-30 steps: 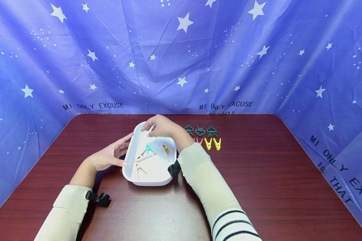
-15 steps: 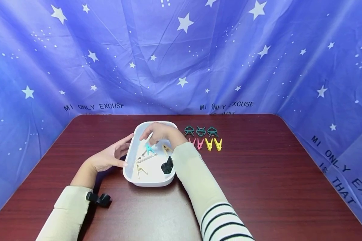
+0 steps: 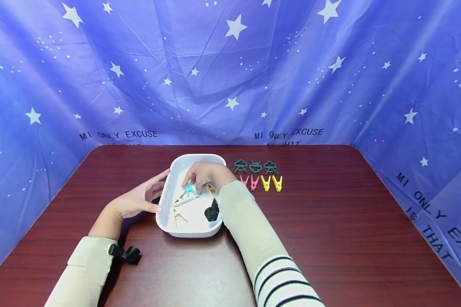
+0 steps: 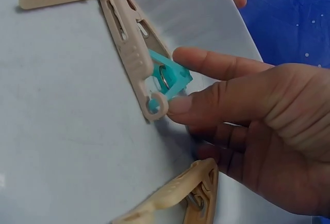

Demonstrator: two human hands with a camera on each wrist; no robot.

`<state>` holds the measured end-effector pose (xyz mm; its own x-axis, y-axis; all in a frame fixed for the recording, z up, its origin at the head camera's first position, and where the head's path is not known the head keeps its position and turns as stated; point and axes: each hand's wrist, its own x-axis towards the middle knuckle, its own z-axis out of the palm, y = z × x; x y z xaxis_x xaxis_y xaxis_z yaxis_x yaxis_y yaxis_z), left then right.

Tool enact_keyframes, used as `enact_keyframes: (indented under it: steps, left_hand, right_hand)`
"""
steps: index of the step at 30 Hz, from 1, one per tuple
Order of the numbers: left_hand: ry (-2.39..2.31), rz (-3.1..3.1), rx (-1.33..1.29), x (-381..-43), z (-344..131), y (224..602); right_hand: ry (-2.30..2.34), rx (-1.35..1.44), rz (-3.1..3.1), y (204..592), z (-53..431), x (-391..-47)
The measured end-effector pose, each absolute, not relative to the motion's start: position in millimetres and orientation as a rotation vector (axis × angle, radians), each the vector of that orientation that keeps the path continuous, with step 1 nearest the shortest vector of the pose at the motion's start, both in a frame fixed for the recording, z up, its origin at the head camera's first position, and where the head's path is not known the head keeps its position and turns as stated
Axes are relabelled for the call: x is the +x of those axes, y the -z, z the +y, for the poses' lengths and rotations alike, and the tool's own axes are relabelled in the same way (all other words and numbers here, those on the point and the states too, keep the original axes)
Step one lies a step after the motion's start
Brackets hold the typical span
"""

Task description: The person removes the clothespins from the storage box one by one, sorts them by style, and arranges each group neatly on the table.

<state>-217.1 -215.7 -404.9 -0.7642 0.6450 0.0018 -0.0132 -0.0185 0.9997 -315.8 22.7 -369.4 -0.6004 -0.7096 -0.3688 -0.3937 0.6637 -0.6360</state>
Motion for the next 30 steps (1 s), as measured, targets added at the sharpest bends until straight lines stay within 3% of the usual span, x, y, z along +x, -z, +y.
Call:
enact_keyframes:
  steps: [30]
  left_hand:
    - [-1.841,1.789,0.665,-215,-216,403]
  right_hand:
    - [0.703,-0.826,2.38,357,32,-311]
